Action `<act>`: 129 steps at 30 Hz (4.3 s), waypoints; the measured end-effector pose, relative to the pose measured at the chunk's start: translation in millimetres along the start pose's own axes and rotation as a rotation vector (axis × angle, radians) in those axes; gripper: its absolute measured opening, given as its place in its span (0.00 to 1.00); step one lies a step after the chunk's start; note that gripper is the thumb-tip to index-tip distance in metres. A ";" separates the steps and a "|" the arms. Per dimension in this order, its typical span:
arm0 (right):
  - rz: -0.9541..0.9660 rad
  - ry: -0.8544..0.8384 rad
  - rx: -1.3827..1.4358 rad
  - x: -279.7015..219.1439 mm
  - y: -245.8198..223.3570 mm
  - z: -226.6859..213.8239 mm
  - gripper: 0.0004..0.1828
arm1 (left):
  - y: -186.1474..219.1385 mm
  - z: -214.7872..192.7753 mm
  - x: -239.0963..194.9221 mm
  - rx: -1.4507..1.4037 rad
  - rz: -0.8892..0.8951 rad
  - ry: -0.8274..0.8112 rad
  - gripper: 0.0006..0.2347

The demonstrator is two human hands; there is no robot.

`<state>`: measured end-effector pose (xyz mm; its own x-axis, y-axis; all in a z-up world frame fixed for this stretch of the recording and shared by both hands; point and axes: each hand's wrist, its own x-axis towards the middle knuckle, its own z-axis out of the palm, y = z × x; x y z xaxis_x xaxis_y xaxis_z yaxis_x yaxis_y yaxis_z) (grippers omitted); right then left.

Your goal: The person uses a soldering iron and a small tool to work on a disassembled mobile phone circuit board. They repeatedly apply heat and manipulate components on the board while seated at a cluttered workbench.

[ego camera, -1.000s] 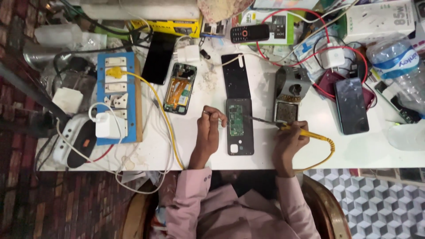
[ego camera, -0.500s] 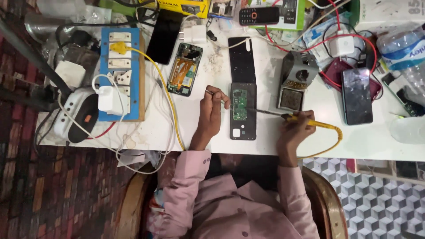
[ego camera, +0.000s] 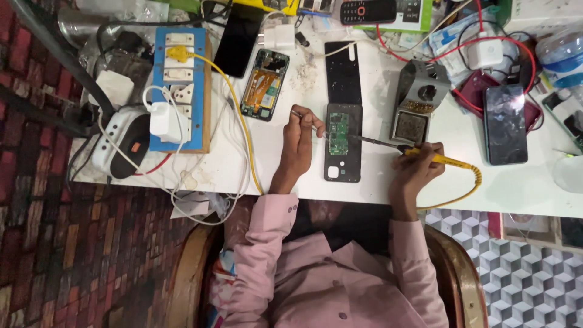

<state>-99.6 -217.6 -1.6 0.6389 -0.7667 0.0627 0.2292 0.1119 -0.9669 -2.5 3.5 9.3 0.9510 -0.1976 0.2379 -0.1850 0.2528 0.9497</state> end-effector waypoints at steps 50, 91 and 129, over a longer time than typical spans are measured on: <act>-0.004 -0.101 -0.133 -4.3 -8.8 9.1 0.15 | 1.9 -3.3 -0.6 0.048 -0.041 0.009 0.15; 0.022 -0.084 -0.052 -0.2 -6.5 8.1 0.15 | 3.4 -2.0 3.2 0.089 -0.009 0.006 0.10; 0.009 -0.081 0.038 0.5 -6.7 7.3 0.13 | 3.0 -2.0 1.1 0.085 -0.004 0.004 0.10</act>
<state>-95.5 -214.0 6.7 0.6979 -0.7123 0.0753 0.2498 0.1435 -0.9576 -1.5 5.9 12.0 0.9525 -0.1950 0.2339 -0.2018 0.1709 0.9644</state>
